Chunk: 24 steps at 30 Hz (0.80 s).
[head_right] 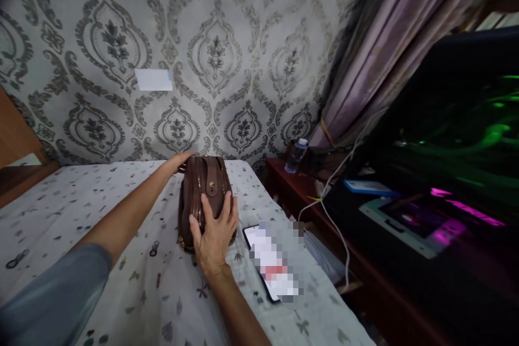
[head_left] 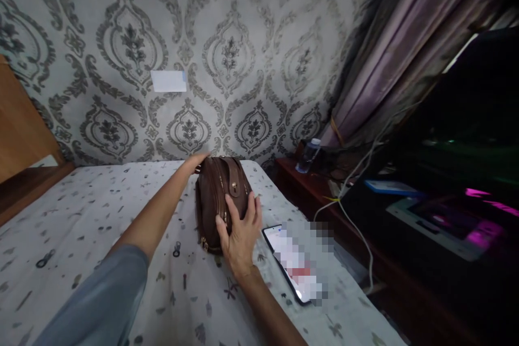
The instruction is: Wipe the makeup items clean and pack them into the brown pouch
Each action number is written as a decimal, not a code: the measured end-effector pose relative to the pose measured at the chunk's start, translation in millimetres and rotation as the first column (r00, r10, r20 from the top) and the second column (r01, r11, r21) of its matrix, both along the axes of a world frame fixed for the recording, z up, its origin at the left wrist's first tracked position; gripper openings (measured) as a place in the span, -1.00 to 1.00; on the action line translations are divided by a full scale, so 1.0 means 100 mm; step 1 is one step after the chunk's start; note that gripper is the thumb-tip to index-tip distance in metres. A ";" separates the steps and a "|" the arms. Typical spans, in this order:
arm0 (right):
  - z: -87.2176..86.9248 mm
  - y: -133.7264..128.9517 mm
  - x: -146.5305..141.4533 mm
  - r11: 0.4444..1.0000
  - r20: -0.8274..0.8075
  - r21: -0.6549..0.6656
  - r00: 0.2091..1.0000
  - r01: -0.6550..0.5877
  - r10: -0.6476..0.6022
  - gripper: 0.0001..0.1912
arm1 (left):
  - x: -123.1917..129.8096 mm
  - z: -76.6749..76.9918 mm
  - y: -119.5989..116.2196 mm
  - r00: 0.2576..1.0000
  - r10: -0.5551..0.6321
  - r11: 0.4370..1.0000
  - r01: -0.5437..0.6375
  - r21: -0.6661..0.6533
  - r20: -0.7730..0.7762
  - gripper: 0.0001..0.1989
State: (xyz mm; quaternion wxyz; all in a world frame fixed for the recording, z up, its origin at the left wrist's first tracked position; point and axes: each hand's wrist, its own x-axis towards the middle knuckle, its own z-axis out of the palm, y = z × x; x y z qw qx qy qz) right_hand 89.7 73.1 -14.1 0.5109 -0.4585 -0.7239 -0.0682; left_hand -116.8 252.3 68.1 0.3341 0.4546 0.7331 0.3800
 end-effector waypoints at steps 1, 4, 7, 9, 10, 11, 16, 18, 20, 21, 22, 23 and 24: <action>0.01 0.00 0.01 1.000 0.004 0.004 1.000 -0.004 0.004 -0.53 | -0.01 0.01 0.04 1.000 -0.014 0.999 0.015 -0.042 0.017 -0.60; 0.03 0.00 0.03 1.000 0.019 0.022 1.000 -0.021 0.021 -0.57 | -0.05 0.04 0.13 0.999 -0.022 0.992 0.028 -0.120 0.050 -0.60; 0.05 0.00 0.05 0.999 0.018 0.037 0.999 -0.029 0.029 -0.58 | -0.06 0.08 0.20 0.999 -0.018 0.987 0.026 -0.160 0.050 -0.65; 0.05 0.00 0.06 0.999 0.007 0.044 1.000 -0.030 0.030 -0.58 | -0.04 0.10 0.24 0.999 -0.018 0.983 0.026 -0.182 0.047 -0.63; 0.05 0.00 0.06 0.999 -0.001 0.045 1.000 -0.030 0.030 -0.57 | -0.04 0.11 0.25 0.999 -0.018 0.982 0.026 -0.189 0.046 -0.62; 0.06 0.00 0.06 0.999 -0.008 0.044 0.999 -0.032 0.032 -0.56 | -0.03 0.12 0.26 0.999 -0.017 0.981 0.025 -0.194 0.044 -0.62; 0.06 -0.01 0.06 0.998 -0.020 0.040 0.999 -0.042 0.043 -0.51 | 0.00 0.15 0.27 0.999 -0.006 0.982 0.013 -0.191 0.032 -0.61; 0.05 -0.01 0.05 0.998 -0.027 0.043 0.999 -0.040 0.041 -0.52 | 0.01 0.16 0.26 1.000 0.002 0.983 0.003 -0.184 0.028 -0.61; 0.05 0.00 0.05 0.998 -0.031 0.048 0.999 -0.040 0.042 -0.52 | 0.03 0.17 0.25 1.000 0.013 0.984 -0.009 -0.177 0.022 -0.61; 0.05 0.00 0.05 0.998 -0.031 0.050 0.999 -0.041 0.042 -0.52 | 0.04 0.17 0.25 1.000 0.020 0.985 -0.016 -0.173 0.018 -0.61; 0.05 0.00 0.05 0.998 -0.030 0.051 0.999 -0.042 0.044 -0.52 | 0.06 0.17 0.25 1.000 0.027 0.985 -0.025 -0.169 0.013 -0.61; 0.04 0.00 0.05 0.998 -0.030 0.052 0.999 -0.044 0.045 -0.53 | 0.08 0.17 0.25 0.999 0.035 0.986 -0.034 -0.162 0.007 -0.61; 0.04 0.00 0.05 0.998 -0.031 0.051 0.998 -0.045 0.047 -0.52 | 0.09 0.18 0.25 0.999 0.044 0.987 -0.043 -0.153 0.001 -0.61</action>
